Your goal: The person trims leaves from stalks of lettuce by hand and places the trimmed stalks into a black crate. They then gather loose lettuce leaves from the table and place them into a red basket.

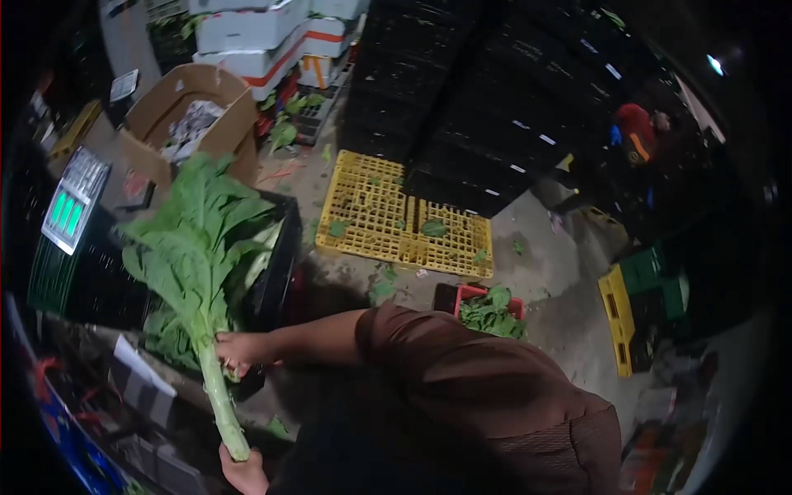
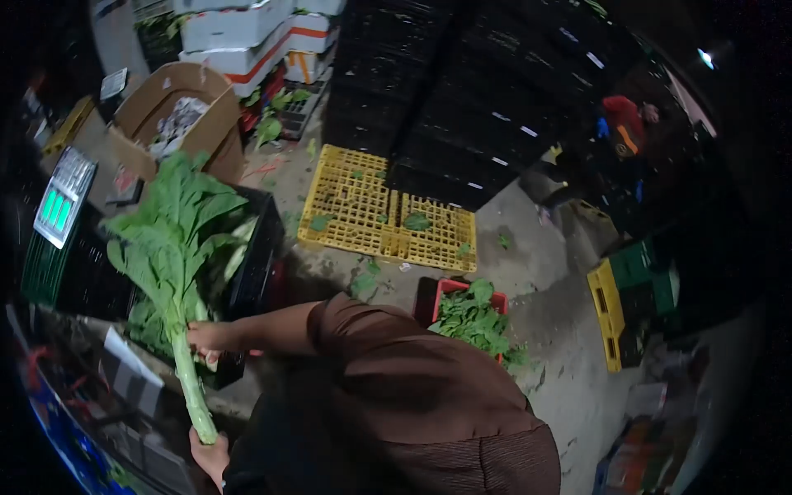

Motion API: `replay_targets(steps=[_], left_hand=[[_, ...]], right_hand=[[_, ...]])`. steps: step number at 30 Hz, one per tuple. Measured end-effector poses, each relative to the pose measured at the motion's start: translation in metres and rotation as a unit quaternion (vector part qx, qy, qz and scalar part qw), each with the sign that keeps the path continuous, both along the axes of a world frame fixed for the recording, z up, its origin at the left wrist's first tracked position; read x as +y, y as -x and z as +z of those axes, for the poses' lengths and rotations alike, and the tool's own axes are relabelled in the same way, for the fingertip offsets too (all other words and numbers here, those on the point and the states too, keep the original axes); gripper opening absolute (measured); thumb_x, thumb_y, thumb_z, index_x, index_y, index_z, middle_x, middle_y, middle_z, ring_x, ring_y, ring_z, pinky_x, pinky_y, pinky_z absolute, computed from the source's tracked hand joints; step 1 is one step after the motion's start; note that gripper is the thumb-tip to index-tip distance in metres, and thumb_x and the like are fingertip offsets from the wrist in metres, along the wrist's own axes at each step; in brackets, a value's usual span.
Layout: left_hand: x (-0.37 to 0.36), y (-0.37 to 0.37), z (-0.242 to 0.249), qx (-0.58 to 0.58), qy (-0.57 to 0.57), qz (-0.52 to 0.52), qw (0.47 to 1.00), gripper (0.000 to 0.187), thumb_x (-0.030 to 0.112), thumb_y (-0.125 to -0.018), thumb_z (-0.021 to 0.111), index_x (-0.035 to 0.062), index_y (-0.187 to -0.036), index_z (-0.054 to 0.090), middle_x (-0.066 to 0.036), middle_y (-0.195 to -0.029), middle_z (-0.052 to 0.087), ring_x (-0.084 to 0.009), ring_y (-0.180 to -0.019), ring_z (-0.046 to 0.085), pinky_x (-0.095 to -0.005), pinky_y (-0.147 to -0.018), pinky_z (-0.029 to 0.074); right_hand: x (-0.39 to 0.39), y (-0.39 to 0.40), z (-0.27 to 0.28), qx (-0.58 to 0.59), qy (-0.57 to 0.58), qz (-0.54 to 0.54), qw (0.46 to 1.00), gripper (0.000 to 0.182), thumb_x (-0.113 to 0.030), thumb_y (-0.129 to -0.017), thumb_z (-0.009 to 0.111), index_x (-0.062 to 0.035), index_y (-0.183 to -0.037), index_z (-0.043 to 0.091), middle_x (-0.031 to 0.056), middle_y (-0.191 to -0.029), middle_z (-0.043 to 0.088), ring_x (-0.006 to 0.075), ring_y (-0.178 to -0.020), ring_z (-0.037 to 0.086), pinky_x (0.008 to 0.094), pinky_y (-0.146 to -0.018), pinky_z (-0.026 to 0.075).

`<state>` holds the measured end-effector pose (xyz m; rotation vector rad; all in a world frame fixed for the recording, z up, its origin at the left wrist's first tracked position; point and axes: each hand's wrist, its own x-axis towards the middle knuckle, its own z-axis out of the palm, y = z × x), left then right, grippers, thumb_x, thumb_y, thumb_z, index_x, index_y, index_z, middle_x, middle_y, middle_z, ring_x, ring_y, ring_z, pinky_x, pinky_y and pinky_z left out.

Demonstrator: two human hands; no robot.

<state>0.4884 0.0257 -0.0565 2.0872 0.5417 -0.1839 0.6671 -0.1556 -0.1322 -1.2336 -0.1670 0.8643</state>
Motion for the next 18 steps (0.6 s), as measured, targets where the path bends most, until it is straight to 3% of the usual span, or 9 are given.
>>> replay_targets(steps=[1, 3, 5, 6, 9, 10, 11, 15, 18], left_hand=[[-0.009, -0.018, -0.004, 0.049, -0.013, 0.038, 0.998, 0.051, -0.002, -0.064, 0.063, -0.0013, -0.114, 0.055, -0.009, -0.094, 0.058, -0.0183, -0.084, 0.053, -0.0314, -0.081, 0.043], [-0.014, -0.050, -0.035, 0.027, 0.031, 0.001, 0.999, 0.053, 0.001, -0.064, 0.063, -0.0001, -0.116, 0.055, -0.010, -0.093, 0.057, -0.0199, -0.084, 0.053, -0.0347, -0.078, 0.043], [-0.036, -0.083, -0.040, 0.167, -0.151, 0.055, 0.973, 0.055, 0.003, -0.064, 0.064, 0.0000, -0.118, 0.055, -0.009, -0.091, 0.057, -0.0206, -0.080, 0.054, -0.0366, -0.073, 0.043], [0.035, -0.086, -0.150, 0.083, -0.066, -0.005, 0.994, 0.056, 0.006, -0.064, 0.064, -0.0006, -0.119, 0.054, -0.010, -0.086, 0.057, -0.0211, -0.074, 0.054, -0.0384, -0.067, 0.042], [0.020, -0.107, -0.141, 0.028, 0.074, -0.030, 0.996, 0.046, 0.000, -0.065, 0.061, -0.0032, -0.110, 0.056, -0.007, -0.091, 0.059, -0.0151, -0.079, 0.053, -0.0276, -0.075, 0.045], [0.021, -0.112, -0.149, 0.020, 0.145, -0.013, 0.989, 0.044, 0.001, -0.067, 0.061, -0.0034, -0.110, 0.056, -0.007, -0.091, 0.059, -0.0163, -0.078, 0.054, -0.0283, -0.072, 0.045], [0.022, -0.116, -0.137, 0.008, 0.164, -0.074, 0.984, 0.041, 0.003, -0.069, 0.062, -0.0033, -0.109, 0.057, -0.008, -0.089, 0.060, -0.0162, -0.077, 0.055, -0.0284, -0.070, 0.046], [0.008, -0.148, -0.146, 0.021, 0.019, -0.058, 0.998, 0.045, 0.016, -0.067, 0.067, 0.0054, -0.111, 0.060, -0.012, -0.089, 0.066, -0.0230, -0.079, 0.063, -0.0328, -0.074, 0.049], [0.007, -0.160, -0.169, 0.035, -0.085, -0.054, 0.994, 0.042, 0.024, -0.069, 0.066, 0.0144, -0.110, 0.060, -0.017, -0.094, 0.065, -0.0373, -0.087, 0.061, -0.0407, -0.074, 0.050]], right_hand=[[-0.003, -0.015, -0.020, -0.080, 0.037, 0.021, 0.996, 0.041, -0.022, -0.084, 0.053, -0.0039, -0.120, 0.046, 0.0091, -0.095, 0.056, 0.0202, -0.079, 0.057, 0.0307, -0.067, 0.048], [0.000, -0.035, -0.034, 0.011, 0.063, -0.064, 0.996, 0.044, -0.020, -0.079, 0.058, -0.0023, -0.118, 0.048, 0.0108, -0.093, 0.058, 0.0221, -0.080, 0.059, 0.0325, -0.069, 0.048], [-0.009, -0.065, -0.047, -0.041, 0.163, -0.047, 0.985, 0.047, -0.018, -0.077, 0.061, -0.0030, -0.119, 0.048, 0.0125, -0.096, 0.061, 0.0248, -0.086, 0.062, 0.0336, -0.071, 0.048], [-0.012, -0.077, -0.051, -0.098, 0.220, -0.028, 0.970, 0.050, -0.018, -0.076, 0.062, -0.0039, -0.121, 0.047, 0.0139, -0.098, 0.061, 0.0261, -0.089, 0.062, 0.0352, -0.074, 0.049], [-0.014, -0.096, -0.064, -0.227, 0.351, 0.001, 0.908, 0.057, -0.021, -0.075, 0.064, -0.0073, -0.126, 0.043, 0.0179, -0.102, 0.062, 0.0313, -0.093, 0.062, 0.0406, -0.080, 0.048], [-0.008, -0.107, -0.096, -0.158, 0.261, -0.007, 0.952, 0.058, -0.023, -0.075, 0.065, -0.0072, -0.126, 0.042, 0.0205, -0.104, 0.062, 0.0352, -0.094, 0.061, 0.0435, -0.082, 0.048], [-0.030, -0.099, -0.030, -0.217, 0.356, 0.028, 0.909, 0.053, -0.022, -0.076, 0.062, -0.0071, -0.123, 0.044, 0.0203, -0.106, 0.061, 0.0367, -0.096, 0.061, 0.0422, -0.080, 0.049], [-0.033, -0.132, -0.042, -0.281, 0.346, 0.079, 0.892, 0.047, -0.012, -0.082, 0.053, -0.0100, -0.128, 0.045, 0.0231, -0.106, 0.060, 0.0396, -0.096, 0.060, 0.0438, -0.082, 0.048], [-0.019, -0.142, -0.075, -0.531, 0.470, 0.082, 0.701, 0.039, -0.018, -0.081, 0.057, -0.0162, -0.120, 0.052, 0.0155, -0.099, 0.058, 0.0358, -0.090, 0.059, 0.0450, -0.072, 0.050]])
